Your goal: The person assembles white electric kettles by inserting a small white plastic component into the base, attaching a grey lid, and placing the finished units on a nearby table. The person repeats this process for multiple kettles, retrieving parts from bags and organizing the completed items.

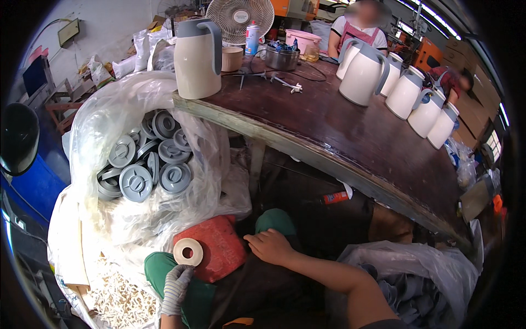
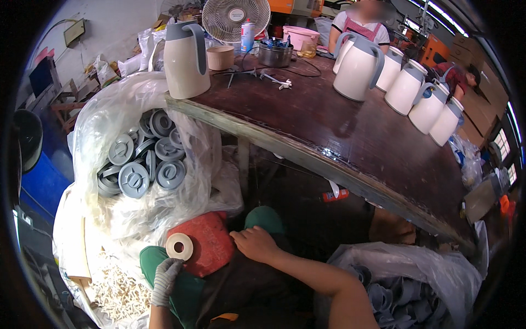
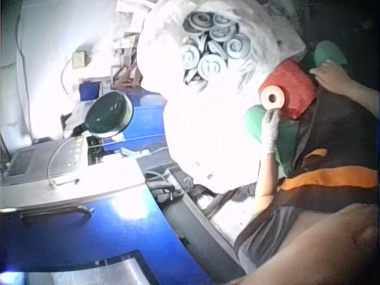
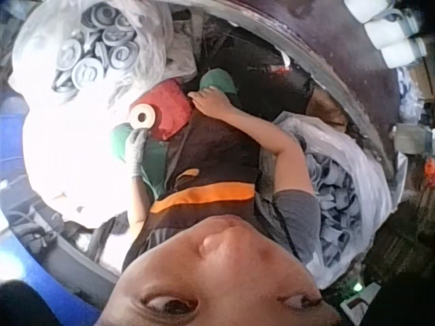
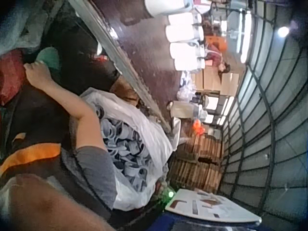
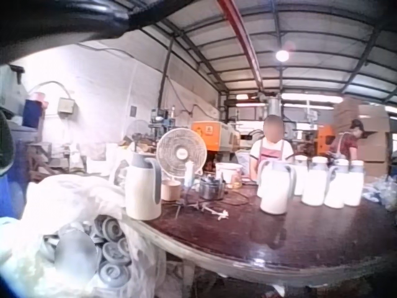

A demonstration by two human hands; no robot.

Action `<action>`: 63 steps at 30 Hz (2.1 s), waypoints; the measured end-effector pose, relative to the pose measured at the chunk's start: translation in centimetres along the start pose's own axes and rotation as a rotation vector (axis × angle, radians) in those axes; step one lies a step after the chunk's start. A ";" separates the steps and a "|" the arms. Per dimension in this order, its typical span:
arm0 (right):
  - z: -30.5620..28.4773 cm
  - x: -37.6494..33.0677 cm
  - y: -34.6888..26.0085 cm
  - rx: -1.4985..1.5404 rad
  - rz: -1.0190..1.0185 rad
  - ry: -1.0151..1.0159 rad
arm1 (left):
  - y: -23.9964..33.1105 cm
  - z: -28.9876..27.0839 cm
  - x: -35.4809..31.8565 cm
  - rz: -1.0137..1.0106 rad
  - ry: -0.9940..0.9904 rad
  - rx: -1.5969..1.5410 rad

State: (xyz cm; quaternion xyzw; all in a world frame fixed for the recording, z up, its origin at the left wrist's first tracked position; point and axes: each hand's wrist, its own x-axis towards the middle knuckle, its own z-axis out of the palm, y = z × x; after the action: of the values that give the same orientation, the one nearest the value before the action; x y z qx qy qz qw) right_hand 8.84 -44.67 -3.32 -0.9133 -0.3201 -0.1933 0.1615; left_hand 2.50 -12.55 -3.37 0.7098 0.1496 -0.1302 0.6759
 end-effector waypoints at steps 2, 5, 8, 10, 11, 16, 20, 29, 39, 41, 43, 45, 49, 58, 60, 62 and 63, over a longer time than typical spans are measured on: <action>-0.1 -0.2 0.1 -0.017 -0.003 0.004 | -0.2 0.3 0.1 0.027 -0.002 0.001; -0.4 -0.4 0.6 -0.023 0.006 -0.007 | -0.3 1.0 0.3 0.023 0.003 0.017; -0.5 0.7 0.6 -0.018 0.015 -0.054 | -0.2 0.8 0.6 0.033 0.034 0.037; -0.4 2.2 0.0 0.020 0.076 -0.168 | 0.2 -0.3 0.4 0.068 0.106 0.116; -0.1 2.7 -0.5 0.076 0.118 -0.268 | 1.2 -1.2 -0.4 0.075 0.189 0.203; 0.7 0.5 1.1 -0.060 0.084 -0.251 | 0.5 -12.0 -4.0 0.146 0.588 0.010; 1.1 -1.3 2.0 -0.056 0.047 -0.122 | -4.3 -26.2 -14.1 0.262 0.992 0.013; 1.0 -0.3 1.6 -0.026 -0.007 -0.220 | -28.5 -25.9 -27.5 -0.791 0.882 0.881; 1.1 0.7 1.0 -0.001 0.047 -0.289 | -18.9 -24.0 -27.3 -0.919 0.519 1.069; 0.7 1.1 -0.6 0.287 0.169 -0.290 | -15.5 -24.5 -27.0 -0.745 0.620 0.930; -0.4 2.5 -5.4 0.551 0.206 -0.297 | -8.5 -22.7 -26.3 -0.333 0.645 0.704; -2.3 4.6 -12.0 0.745 0.039 -0.414 | 0.6 -18.6 -25.3 0.097 0.442 0.991; -6.3 7.1 -21.6 0.679 -0.694 -0.394 | 11.8 -11.1 -23.0 0.755 0.112 1.143; -7.2 4.8 -17.2 0.615 -0.622 0.008 | 10.7 -8.1 -18.0 1.043 0.550 0.531; -6.5 3.9 -15.2 0.731 -0.397 -0.040 | 9.9 -8.2 -17.2 0.806 0.571 0.510; -6.1 2.4 -13.4 0.939 0.008 -0.117 | 8.9 -7.5 -16.0 0.545 0.541 0.155; -6.4 2.7 -12.6 1.213 0.316 -0.107 | 8.4 -7.4 -15.5 0.481 0.495 0.052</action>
State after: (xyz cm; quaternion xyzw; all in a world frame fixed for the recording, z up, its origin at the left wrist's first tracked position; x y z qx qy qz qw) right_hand 1.00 -36.57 5.61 -0.7037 -0.2418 0.0949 0.6613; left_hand -8.63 -6.04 10.69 0.7519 0.1339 0.2052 0.6120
